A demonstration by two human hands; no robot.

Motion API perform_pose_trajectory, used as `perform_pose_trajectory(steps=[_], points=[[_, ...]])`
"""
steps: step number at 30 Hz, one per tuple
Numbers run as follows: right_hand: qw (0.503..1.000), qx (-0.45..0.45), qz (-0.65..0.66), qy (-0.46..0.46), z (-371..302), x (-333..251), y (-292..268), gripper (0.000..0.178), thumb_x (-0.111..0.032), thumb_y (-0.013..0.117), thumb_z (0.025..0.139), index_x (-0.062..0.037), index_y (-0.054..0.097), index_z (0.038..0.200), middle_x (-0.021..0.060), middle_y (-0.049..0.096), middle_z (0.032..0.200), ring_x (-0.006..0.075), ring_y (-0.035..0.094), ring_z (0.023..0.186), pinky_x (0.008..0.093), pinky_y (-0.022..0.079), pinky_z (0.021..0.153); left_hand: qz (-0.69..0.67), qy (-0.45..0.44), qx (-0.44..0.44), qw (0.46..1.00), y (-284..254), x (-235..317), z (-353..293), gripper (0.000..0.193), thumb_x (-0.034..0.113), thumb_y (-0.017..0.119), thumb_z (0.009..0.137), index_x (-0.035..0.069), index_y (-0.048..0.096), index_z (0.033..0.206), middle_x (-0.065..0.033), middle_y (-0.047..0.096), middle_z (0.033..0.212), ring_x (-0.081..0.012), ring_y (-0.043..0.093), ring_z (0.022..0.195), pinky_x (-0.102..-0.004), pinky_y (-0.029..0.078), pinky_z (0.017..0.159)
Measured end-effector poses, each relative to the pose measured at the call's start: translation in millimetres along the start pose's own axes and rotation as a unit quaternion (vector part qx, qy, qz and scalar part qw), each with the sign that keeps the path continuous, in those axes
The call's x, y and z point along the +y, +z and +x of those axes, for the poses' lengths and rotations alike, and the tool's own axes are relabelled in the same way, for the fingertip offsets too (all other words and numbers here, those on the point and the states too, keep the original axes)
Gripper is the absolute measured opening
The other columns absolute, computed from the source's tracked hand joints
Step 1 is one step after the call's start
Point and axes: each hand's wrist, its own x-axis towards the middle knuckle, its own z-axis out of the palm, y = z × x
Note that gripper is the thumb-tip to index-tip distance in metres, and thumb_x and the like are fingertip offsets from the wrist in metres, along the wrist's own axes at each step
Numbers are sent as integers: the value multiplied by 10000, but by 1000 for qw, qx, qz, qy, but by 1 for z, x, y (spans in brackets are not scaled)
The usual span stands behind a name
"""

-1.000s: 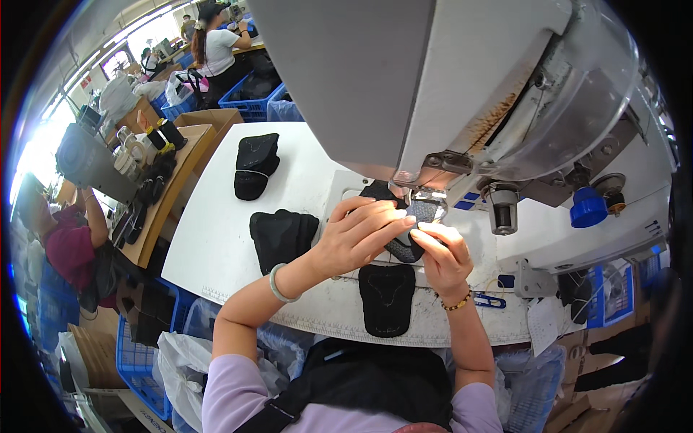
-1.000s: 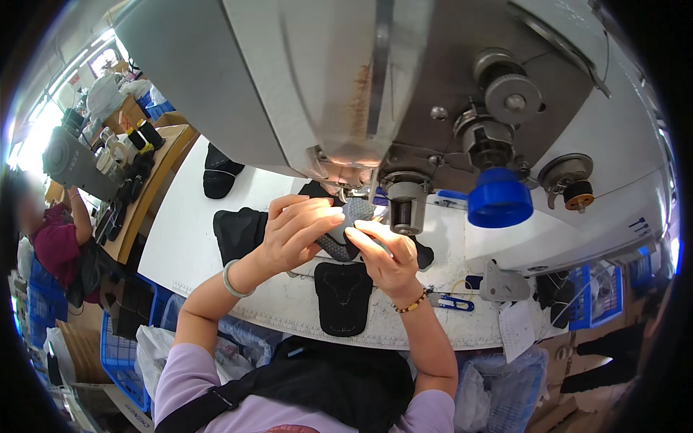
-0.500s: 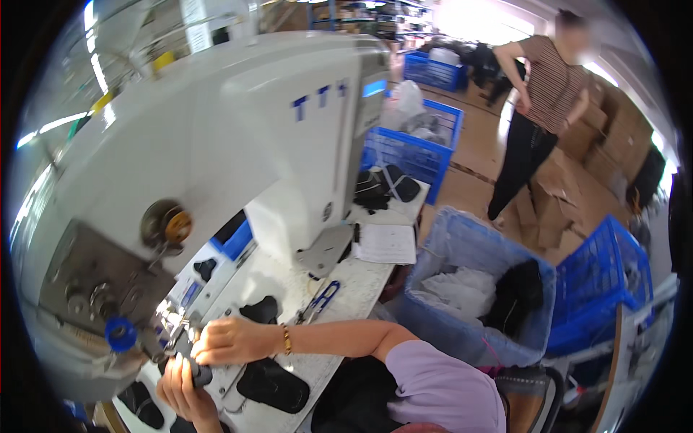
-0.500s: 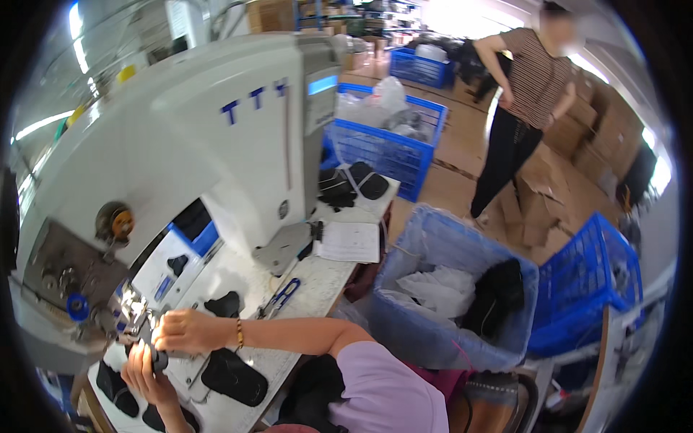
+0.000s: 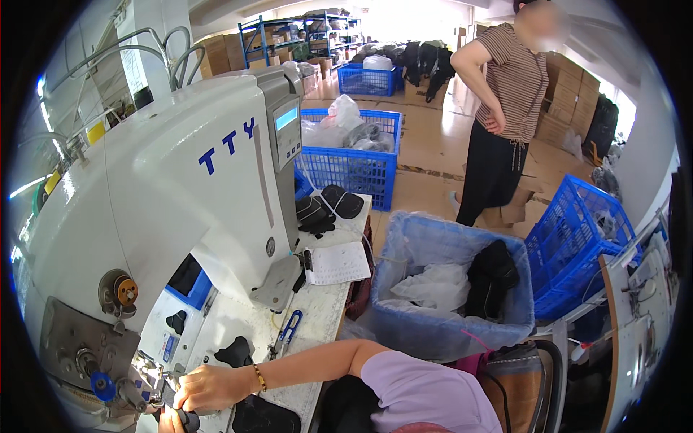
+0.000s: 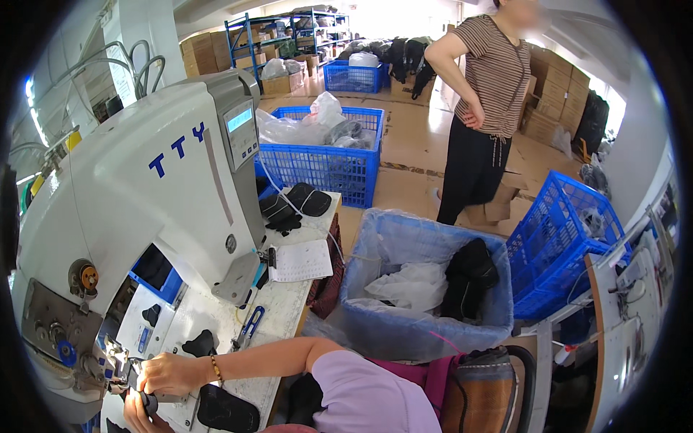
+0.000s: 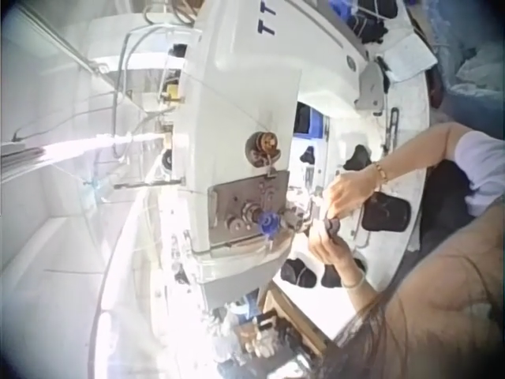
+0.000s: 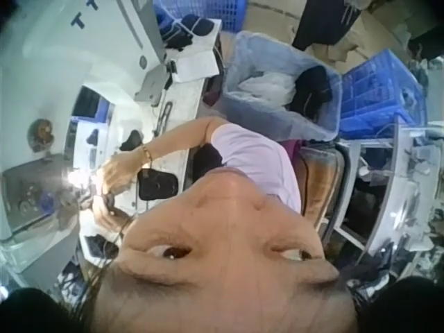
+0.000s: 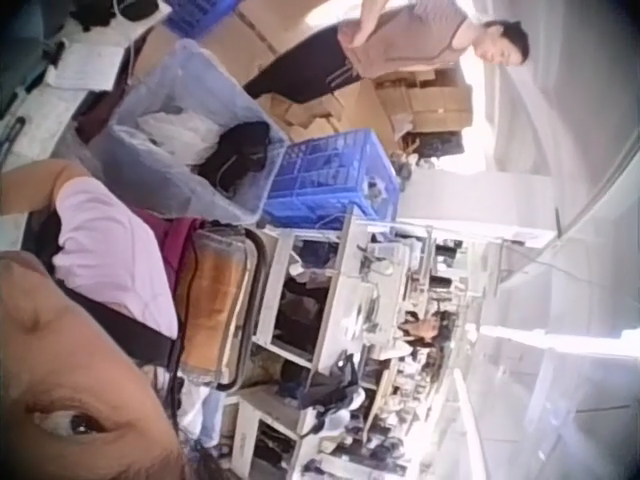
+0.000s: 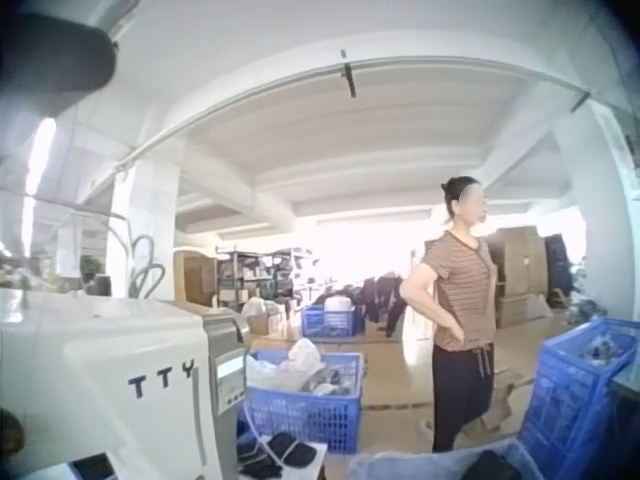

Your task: Use an industrial sewing machine to stitch components of a shoe upper together.

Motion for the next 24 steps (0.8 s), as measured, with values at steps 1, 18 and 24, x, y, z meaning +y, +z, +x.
perform_pose_trajectory(steps=[1,18,24], points=[[1000,1,14,7,-1,1,4,99,-66,594,801,-98,531,871,16,592,996,212,546,818,324,477,653,7,-3,-8,1000,-3,-1,-4,129,12,557,877,-21,620,985,-156,645,960,-307,629,872,-405,507,805],[999,-5,5,42,13,1,-3,251,58,690,653,-76,633,858,53,672,955,180,590,712,254,479,591,-25,-40,-7,999,-2,-23,-14,312,28,622,642,-16,625,951,-125,652,959,-284,638,872,-361,507,753],[999,-18,1,40,12,-2,-9,220,88,637,702,-63,606,859,84,679,929,192,575,723,269,457,612,-11,-15,-1,1000,2,-20,-12,305,22,633,644,2,639,948,-117,642,973,-275,641,852,-348,525,732]])
